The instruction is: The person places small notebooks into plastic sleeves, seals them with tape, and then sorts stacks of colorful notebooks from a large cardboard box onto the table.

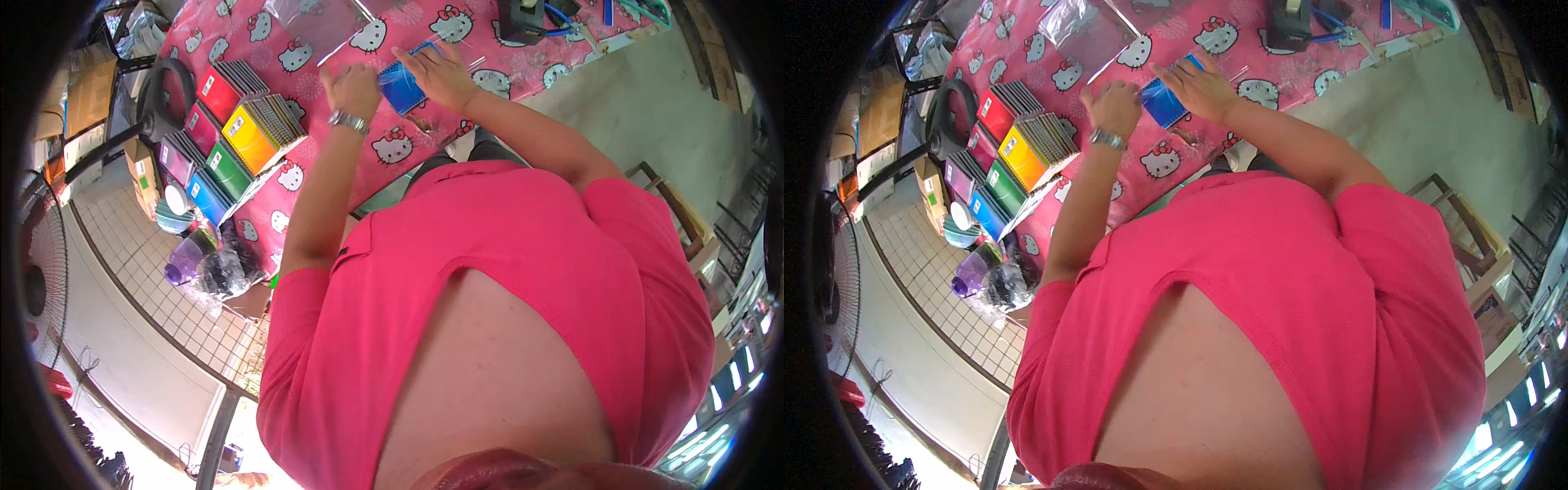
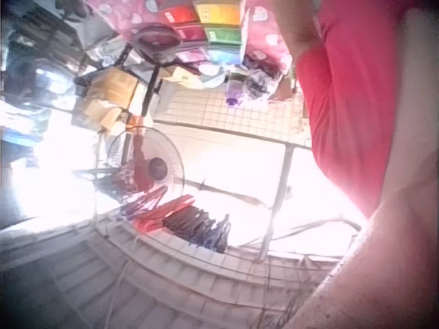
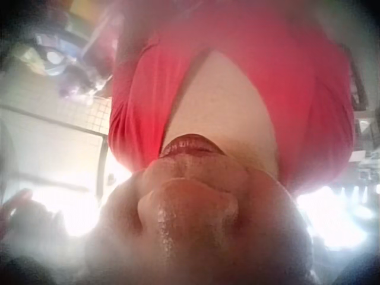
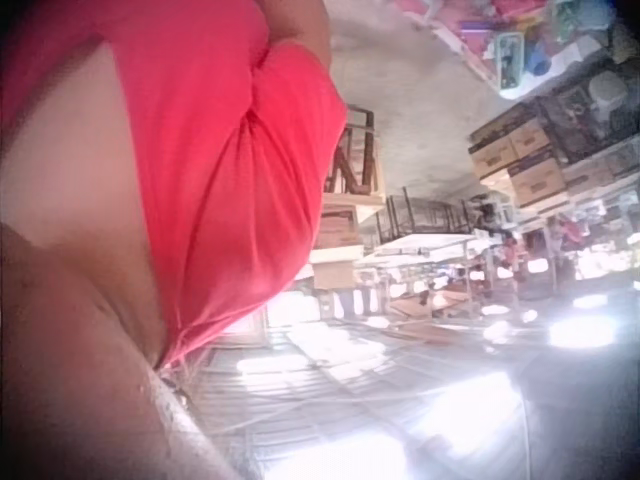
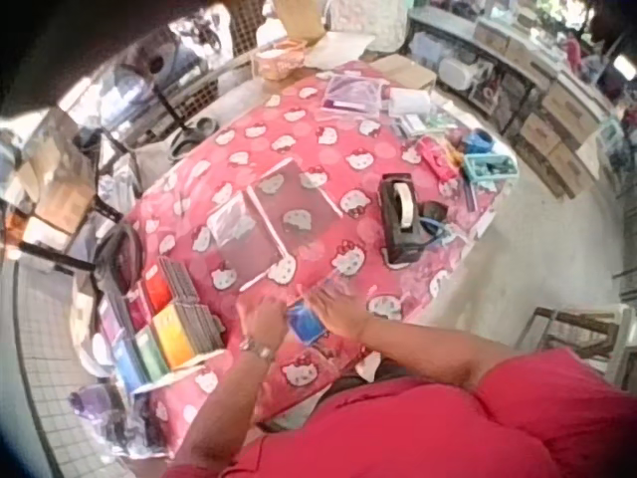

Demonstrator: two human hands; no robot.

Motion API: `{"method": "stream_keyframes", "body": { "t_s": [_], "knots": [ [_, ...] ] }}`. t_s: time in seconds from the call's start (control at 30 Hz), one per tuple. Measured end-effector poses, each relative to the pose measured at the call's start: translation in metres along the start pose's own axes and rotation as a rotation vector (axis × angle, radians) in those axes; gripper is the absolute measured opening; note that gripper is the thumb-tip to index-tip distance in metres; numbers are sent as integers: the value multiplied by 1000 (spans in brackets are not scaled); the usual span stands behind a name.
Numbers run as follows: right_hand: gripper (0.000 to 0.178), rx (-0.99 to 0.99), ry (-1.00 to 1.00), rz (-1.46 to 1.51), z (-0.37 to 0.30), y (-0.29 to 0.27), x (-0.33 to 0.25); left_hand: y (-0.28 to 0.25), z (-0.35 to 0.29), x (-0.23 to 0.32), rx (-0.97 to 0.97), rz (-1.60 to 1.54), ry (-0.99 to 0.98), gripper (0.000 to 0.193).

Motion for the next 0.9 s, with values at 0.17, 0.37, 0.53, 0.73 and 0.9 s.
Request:
{"method": "stream_keyframes", "body": {
  "t_s": [0.17, 0.37, 0.53, 0.73, 0.9],
  "knots": [
    [36, -62, -10, -19, -11, 13, -1, -12, -55, 15, 270, -16, 201, 29],
    [33, -173, -5, 128, -17, -10, -6, 20, -17, 44, 390, -245, 142, 30],
    [44, -48, 93, 259, -66, -19, -28, 24, -11, 49, 330, -263, 131, 19],
    [67, -404, 60, 272, -37, 24, -33, 19, -10, 65, 142, -77, 114, 15],
    [53, -97, 57, 466, -38, -15, 9, 25, -16, 68, 157, 8, 120, 17]
  ]
}}
Point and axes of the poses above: each hand's wrist, its own z-axis towards the middle knuckle, its own y-axis out of the palm, x = y × z, the point moved 7 cm from there along z, towards the middle knuckle, and after that the axes turned 12 degrees about -y, right-handed, at the moved point
